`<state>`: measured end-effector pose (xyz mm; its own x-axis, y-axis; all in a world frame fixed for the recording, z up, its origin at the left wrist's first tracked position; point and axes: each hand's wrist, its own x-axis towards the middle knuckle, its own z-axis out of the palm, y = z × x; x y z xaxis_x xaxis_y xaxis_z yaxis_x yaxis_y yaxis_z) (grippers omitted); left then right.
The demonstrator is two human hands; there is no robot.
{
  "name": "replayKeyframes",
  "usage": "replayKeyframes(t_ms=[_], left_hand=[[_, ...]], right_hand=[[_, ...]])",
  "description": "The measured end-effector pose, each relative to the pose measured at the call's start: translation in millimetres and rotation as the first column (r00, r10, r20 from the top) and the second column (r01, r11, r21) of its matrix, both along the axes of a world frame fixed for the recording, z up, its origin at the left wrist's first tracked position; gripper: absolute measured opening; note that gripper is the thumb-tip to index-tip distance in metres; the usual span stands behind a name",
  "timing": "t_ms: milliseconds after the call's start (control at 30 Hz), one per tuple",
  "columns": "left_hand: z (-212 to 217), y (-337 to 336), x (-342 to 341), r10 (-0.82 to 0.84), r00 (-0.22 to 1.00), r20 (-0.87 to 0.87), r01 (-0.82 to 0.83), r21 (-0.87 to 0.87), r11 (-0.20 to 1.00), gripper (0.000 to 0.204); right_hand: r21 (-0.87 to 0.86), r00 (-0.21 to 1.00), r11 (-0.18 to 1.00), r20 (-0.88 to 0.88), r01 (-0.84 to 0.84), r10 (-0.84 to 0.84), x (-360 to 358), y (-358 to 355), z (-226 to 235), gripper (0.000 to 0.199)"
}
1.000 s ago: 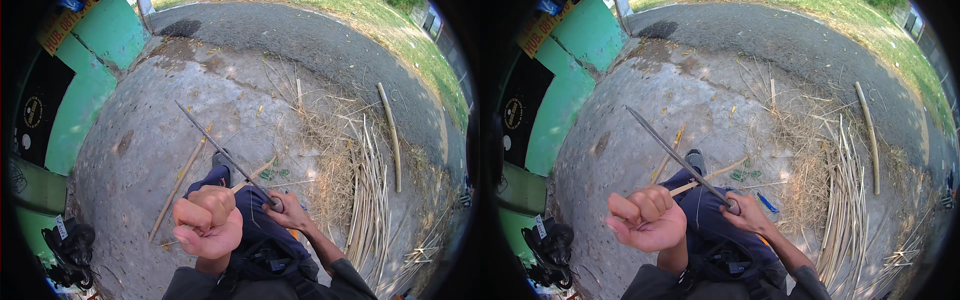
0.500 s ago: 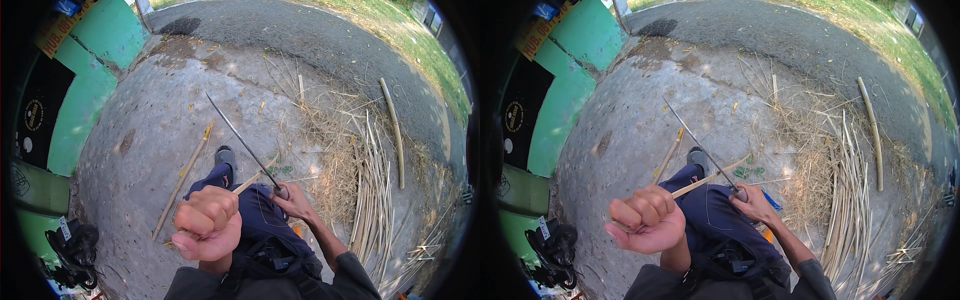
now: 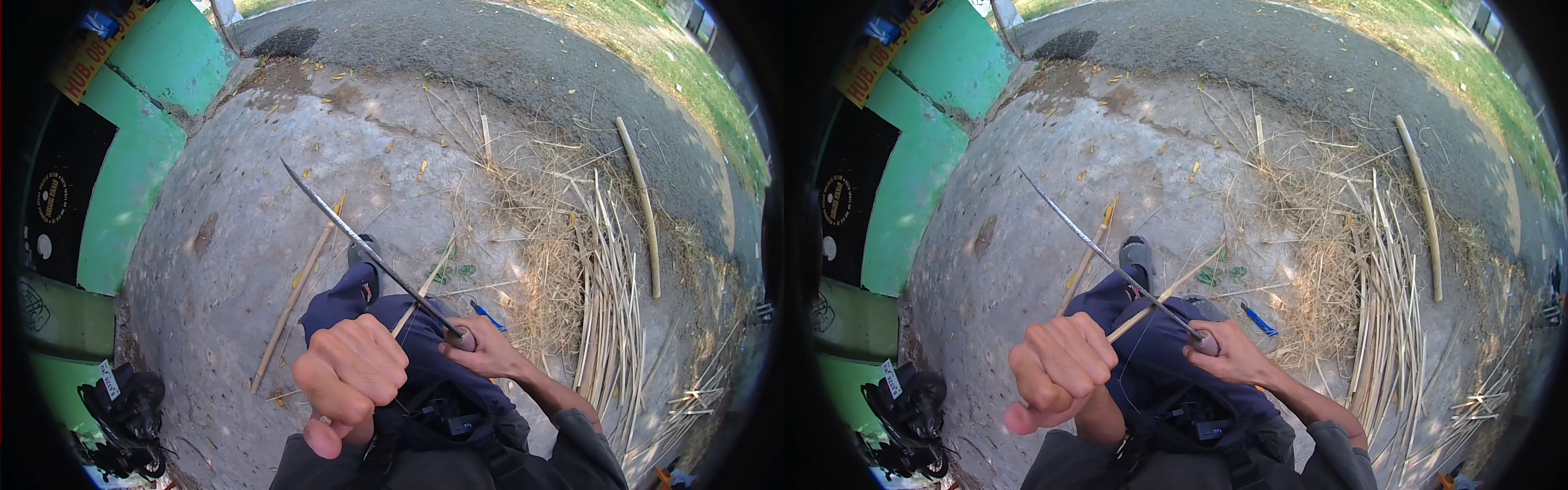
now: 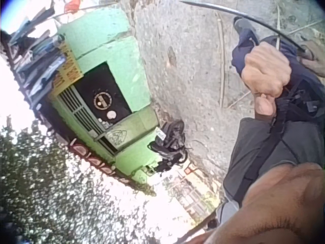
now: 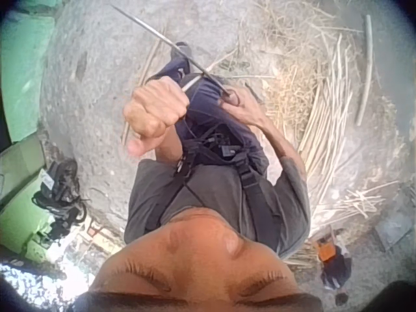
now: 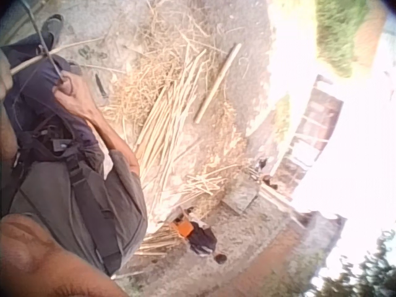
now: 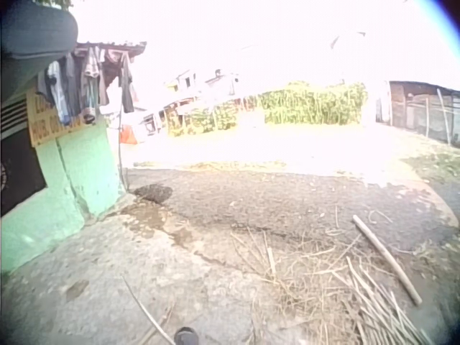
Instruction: The person uses a machete to shave down a long strip of bamboo, repeatedly running the blade along the length of the material to smooth it.
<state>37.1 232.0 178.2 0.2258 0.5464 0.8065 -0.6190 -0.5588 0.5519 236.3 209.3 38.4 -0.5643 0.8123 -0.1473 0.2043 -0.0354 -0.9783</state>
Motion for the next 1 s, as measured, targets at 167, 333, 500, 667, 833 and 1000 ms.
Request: replayKeyframes(t_ms=[167,333,500,667,833,1000], left_hand=[[0,1,-10,-0.126,0.992,-0.029,0.127,0.016,0.992,0.061],[4,4,-6,-0.168,0.980,-0.109,0.175,0.055,0.983,0.057],[2,7,-13,-0.171,0.984,-0.055,0.172,0.026,0.985,0.052],[6,11,-4,-0.191,0.976,-0.103,0.199,0.070,0.977,0.052],[4,14,-16,-0.162,0.982,-0.095,0.166,0.042,0.985,0.051],[6,19,-13,-0.307,0.938,-0.160,0.324,0.092,0.942,0.044]], right_hand=[[-0.008,1.000,1.000,-0.008,-0.020,0.020,-2,3,-1,0.024],[-0.056,0.999,0.997,0.024,-0.043,0.044,-2,13,-18,0.021],[-0.068,1.000,0.998,0.014,-0.002,0.003,-3,14,-26,0.019],[-0.037,1.000,0.999,-0.006,-0.019,0.019,-7,18,-16,0.020],[-0.071,0.999,0.997,0.042,0.034,-0.031,-12,25,-45,0.019],[-0.007,0.999,0.999,-0.001,-0.035,0.035,-12,22,-13,0.020]])
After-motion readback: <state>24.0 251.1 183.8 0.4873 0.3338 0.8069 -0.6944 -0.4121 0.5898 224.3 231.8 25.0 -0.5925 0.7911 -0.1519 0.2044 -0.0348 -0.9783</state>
